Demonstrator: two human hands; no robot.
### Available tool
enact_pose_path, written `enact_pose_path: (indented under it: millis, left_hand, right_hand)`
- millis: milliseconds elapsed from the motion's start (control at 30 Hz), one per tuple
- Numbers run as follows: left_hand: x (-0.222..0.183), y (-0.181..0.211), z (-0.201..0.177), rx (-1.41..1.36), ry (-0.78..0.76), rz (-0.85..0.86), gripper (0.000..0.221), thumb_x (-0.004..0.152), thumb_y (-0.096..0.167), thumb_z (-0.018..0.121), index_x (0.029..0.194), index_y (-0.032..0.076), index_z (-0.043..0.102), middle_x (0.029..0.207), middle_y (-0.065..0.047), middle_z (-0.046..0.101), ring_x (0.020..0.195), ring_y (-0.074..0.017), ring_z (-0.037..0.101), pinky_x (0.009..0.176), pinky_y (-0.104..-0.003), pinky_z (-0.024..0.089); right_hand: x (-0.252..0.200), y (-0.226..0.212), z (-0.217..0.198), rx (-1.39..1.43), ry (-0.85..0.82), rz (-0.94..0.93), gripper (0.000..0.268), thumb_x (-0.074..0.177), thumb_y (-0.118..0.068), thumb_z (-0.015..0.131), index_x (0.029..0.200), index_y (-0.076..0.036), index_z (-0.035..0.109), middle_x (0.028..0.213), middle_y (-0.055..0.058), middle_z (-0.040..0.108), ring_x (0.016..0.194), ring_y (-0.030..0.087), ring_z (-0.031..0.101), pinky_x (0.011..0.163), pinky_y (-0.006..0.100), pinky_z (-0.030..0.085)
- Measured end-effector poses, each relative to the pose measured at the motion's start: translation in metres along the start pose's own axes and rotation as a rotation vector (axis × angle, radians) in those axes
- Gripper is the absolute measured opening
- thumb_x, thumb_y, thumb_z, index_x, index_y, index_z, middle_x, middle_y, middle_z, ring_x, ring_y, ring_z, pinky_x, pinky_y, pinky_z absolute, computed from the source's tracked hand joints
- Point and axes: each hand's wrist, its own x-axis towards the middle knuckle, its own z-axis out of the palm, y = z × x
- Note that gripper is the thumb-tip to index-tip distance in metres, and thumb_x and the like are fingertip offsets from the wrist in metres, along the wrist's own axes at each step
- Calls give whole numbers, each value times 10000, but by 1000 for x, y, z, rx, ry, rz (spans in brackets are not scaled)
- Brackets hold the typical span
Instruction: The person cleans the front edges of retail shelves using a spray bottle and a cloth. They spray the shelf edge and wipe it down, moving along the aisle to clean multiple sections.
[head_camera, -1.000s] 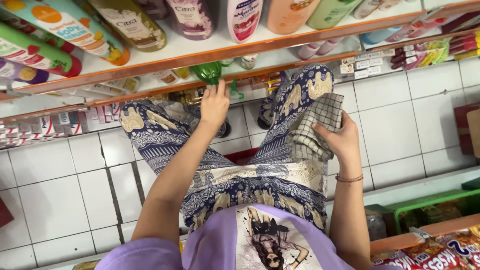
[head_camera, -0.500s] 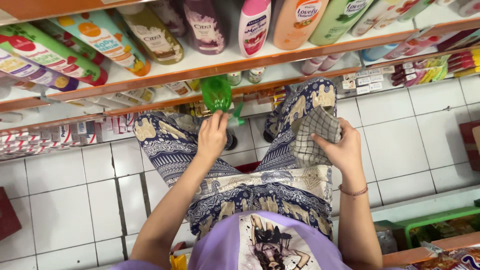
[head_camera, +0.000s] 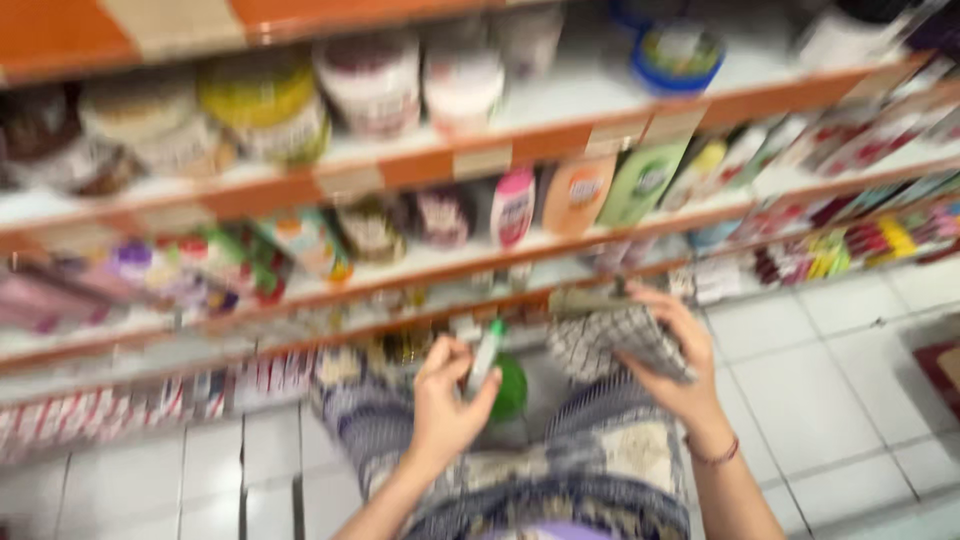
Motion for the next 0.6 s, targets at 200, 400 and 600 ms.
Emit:
enact_pose_path:
  millis: [200,400,600]
  left_hand:
    - [47,-42,40,-880,-285,-432,233,707,30,789,915,38,684,895,-42,658,844,-175,648,745,-304,511]
    - [125,-85,144,-440,-340,-72,110,779,102,771,868,56,725,885,-57,701,861,-195,708,776,-352,550]
    - [148,-54,205,-281,-343,205,105,850,174,753,820,74,766,875,-73,745,879,-214,768,807,-400,588]
  right_hand:
    - [26,36,-9,-159,144,16,500,625,-57,861,1091,-52,681,1172,152,697,1055,266,684,944,376,535]
    - [58,61,-35,-10,402,443,659,643,-35,869,1251,-6,619,1034,119,754,951,189,713,869,356,568]
    - [96,67,-77,14,636,388,644,724,-20,833,1316,20,581,1128,102,730,1023,174,685,945,354,538]
